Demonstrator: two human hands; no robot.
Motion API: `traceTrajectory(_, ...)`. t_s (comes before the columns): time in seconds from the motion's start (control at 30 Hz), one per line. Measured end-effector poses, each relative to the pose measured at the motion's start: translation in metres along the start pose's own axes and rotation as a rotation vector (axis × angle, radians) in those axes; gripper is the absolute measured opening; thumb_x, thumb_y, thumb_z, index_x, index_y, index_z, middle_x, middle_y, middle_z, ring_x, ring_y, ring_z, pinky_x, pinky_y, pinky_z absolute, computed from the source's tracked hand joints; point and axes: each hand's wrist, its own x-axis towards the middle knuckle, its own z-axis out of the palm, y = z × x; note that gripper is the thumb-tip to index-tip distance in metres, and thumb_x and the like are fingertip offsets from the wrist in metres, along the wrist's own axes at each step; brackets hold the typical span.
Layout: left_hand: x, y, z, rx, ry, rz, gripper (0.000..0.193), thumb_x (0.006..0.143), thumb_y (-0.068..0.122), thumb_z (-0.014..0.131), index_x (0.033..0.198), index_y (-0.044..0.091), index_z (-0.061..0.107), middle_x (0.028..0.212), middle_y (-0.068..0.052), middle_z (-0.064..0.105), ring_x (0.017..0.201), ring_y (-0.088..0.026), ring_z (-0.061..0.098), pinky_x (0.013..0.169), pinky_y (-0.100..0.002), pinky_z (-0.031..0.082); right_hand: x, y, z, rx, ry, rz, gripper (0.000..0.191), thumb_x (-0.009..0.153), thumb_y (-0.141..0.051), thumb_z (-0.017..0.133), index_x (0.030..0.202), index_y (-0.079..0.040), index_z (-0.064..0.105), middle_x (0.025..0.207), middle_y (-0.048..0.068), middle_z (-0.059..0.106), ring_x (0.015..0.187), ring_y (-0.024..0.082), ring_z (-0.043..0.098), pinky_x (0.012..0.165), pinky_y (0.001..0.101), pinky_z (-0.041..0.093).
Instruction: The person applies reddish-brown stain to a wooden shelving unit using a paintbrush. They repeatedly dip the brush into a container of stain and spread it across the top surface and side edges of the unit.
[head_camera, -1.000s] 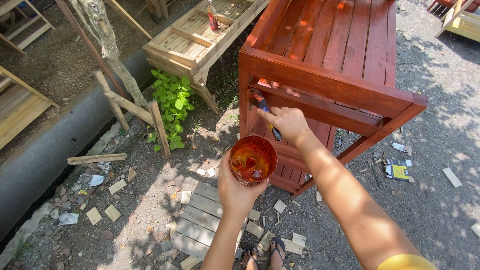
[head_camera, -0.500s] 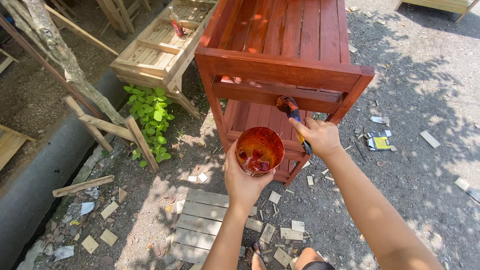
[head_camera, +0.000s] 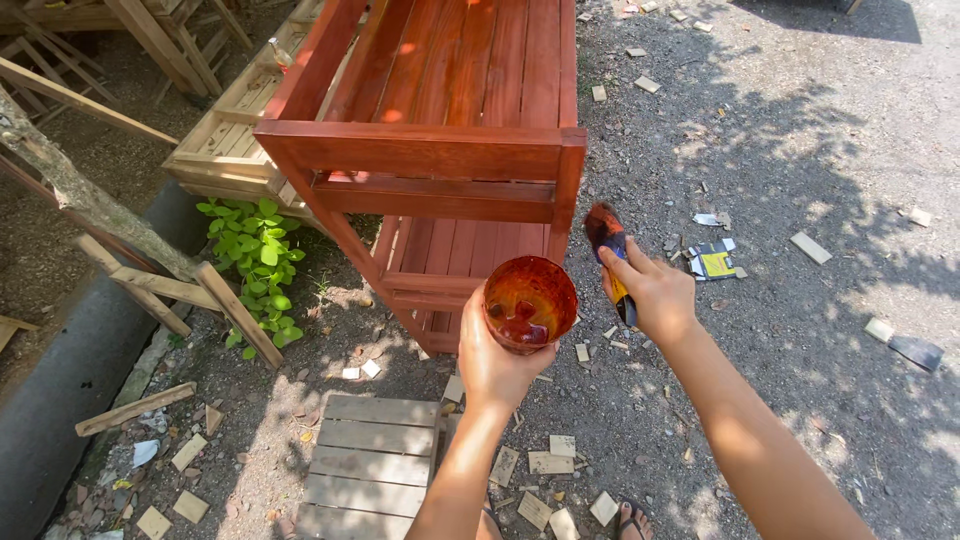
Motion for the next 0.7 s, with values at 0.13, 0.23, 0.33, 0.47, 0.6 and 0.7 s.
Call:
traceTrajectory(0.13,-0.010,0.025,0.062,-0.003,-0.015,-0.024,0.100,0.054,0.020,0.096,0.140,0.004,0.048,0.133,-0.015,0.061,0.124,-0.032,0.063,0.102,-0.041,0.052,-0.013,0.057,-0.018,0.038,0.011,0.239,0.033,0.086,-0.022,0.080,0.119,-0.026,0.076,0.119,0.015,0.076,0.074,0.030,0.074,0.064,0.0379,0.058)
traceTrajectory(0.23,-0.016,0.042,0.113,-0.004,0.012,-0.016,0.099,0.056,0.021,0.097,0.140,0.003,0.049,0.133,-0.015,0.062,0.123,-0.031,0.064,0.102,-0.041,0.053,-0.028,0.107,-0.044,0.354,0.100,0.307,0.032,0.090,-0.022,0.080,0.121,-0.015,0.076,0.106,0.014,0.077,0.091,0.026,0.076,0.081,0.0346,0.059)
traceTrajectory(0.33,-0.020,0.061,0.166,-0.036,0.036,-0.017,0.099,0.055,0.020,0.096,0.141,0.003,0.049,0.132,-0.014,0.063,0.123,-0.030,0.065,0.103,-0.041,0.053,-0.039,0.148,-0.073,0.713,0.119,0.460,0.032,0.093,-0.016,0.080,0.123,-0.006,0.075,0.101,0.012,0.078,0.090,0.019,0.075,0.082,0.0310,0.058)
traceTrajectory(0.47,-0.024,0.092,0.232,-0.080,0.005,0.012,0.098,0.057,0.020,0.095,0.142,0.004,0.049,0.133,-0.013,0.062,0.124,-0.029,0.065,0.105,-0.041,0.054,-0.035,0.202,-0.111,0.979,0.119,0.628,0.029,0.095,-0.009,0.077,0.122,0.000,0.074,0.106,0.013,0.077,0.094,0.016,0.074,0.080,0.0259,0.057)
traceTrajectory(0.6,-0.014,0.115,0.284,-0.060,-0.046,0.033,0.100,0.057,0.020,0.097,0.141,0.005,0.047,0.134,-0.013,0.057,0.125,-0.029,0.061,0.102,-0.041,0.053,-0.018,0.243,-0.129,1.185,0.152,0.847,0.032,0.094,-0.008,0.073,0.125,-0.001,0.070,0.107,0.012,0.076,0.088,0.018,0.077,0.067,0.0248,0.061)
traceTrajectory(0.7,0.004,0.125,0.318,-0.100,-0.074,-0.002,0.100,0.053,0.019,0.097,0.140,0.006,0.049,0.131,-0.011,0.060,0.124,-0.028,0.063,0.103,-0.040,0.053,-0.009,0.268,-0.128,1.278,0.235,0.922,0.032,0.095,-0.008,0.072,0.126,-0.001,0.069,0.108,0.013,0.076,0.086,0.021,0.078,0.065,0.0259,0.060)
